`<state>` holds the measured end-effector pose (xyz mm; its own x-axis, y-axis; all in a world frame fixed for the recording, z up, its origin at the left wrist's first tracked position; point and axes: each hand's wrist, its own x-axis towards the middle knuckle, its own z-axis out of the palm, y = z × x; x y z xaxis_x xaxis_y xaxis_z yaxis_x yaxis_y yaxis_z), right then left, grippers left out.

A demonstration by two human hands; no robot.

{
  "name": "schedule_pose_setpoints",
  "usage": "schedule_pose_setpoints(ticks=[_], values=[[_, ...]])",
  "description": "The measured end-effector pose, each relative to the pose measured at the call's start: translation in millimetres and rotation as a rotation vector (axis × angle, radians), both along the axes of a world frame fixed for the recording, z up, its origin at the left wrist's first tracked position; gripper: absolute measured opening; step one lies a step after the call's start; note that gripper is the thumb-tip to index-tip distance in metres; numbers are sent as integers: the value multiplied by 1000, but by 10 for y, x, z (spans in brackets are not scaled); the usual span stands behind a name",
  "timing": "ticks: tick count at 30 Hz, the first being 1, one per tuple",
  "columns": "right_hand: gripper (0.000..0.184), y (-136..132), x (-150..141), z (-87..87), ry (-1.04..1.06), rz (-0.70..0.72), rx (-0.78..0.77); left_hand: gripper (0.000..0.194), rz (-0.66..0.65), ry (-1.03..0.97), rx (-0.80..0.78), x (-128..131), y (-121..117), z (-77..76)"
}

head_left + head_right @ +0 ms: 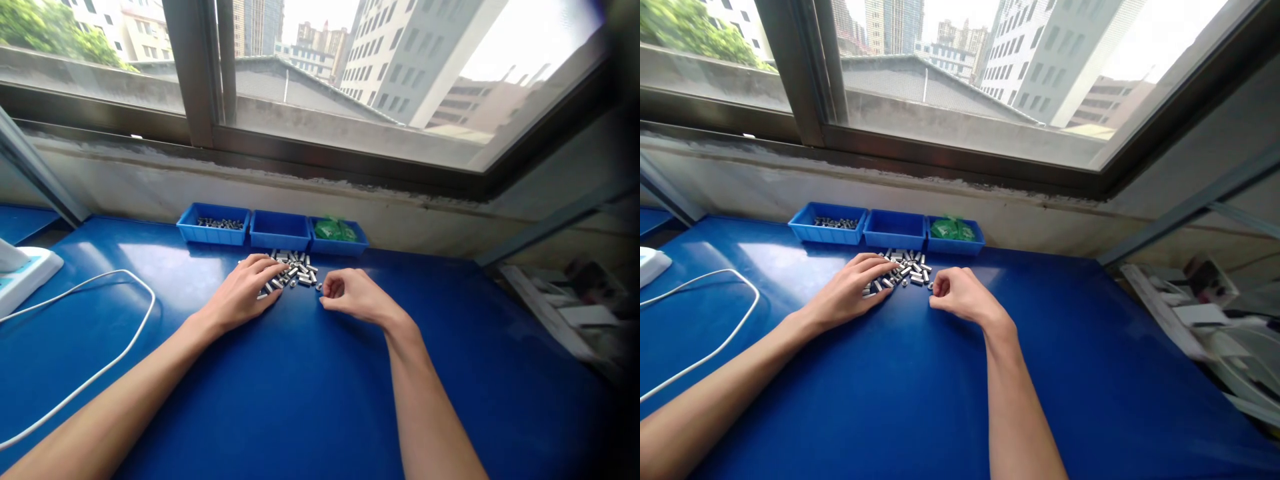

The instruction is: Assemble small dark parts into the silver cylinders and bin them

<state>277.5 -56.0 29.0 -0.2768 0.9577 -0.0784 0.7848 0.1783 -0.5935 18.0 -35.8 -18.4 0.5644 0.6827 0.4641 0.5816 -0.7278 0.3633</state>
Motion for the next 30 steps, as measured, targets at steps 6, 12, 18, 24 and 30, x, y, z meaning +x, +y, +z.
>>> schedule_pose_setpoints(ticks=[6,12,18,24,30], values=[[13,-2,-31,34,-39,-6,121,50,64,-21,19,69,1,-7],[8,40,-93,-14,-12,-31,197,52,60,-25,36,62,-2,-16],[7,32,-146,-20,31,-25,167,48,43,-46,18,41,-13,-12],[1,0,-203,64,324,5,30,39,23,-173,-2,33,-29,40],[23,24,-473,-24,971,-140,-141,27,32,-377,-85,28,-84,166]])
